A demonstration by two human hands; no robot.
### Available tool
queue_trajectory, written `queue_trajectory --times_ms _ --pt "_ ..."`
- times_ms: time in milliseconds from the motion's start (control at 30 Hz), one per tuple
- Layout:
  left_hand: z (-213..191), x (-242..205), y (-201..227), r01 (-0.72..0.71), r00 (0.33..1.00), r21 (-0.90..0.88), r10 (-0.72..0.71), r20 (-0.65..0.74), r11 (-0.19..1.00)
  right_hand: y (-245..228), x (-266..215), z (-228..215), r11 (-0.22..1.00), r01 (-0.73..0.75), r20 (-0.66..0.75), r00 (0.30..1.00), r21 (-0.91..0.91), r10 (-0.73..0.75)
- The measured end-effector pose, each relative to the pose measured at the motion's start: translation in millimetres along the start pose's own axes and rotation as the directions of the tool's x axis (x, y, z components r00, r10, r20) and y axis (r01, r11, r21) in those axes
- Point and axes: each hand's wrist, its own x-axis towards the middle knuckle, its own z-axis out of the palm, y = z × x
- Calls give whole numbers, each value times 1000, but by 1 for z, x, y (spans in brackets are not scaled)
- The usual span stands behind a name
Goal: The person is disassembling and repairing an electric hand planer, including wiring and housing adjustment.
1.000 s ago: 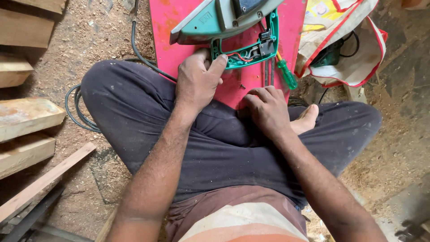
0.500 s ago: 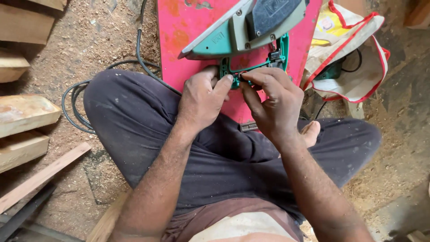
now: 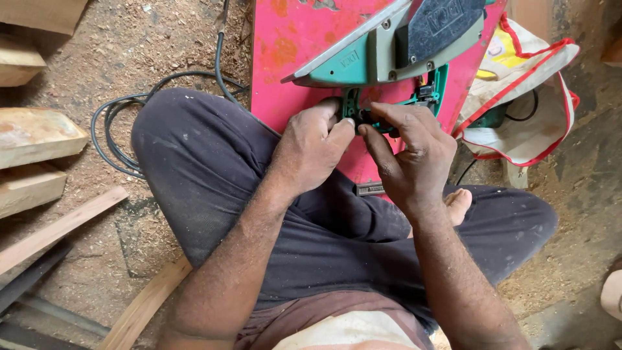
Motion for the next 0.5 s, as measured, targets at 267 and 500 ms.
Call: queue_trajectory --times_ms 267,500 --pt "-2 0 2 10 1000 -40 -9 22 999 4 5 3 998 33 18 999 -57 -32" --pt "-2 0 0 -5 999 -117 11 51 993 3 12 -3 999 -26 101 995 34 22"
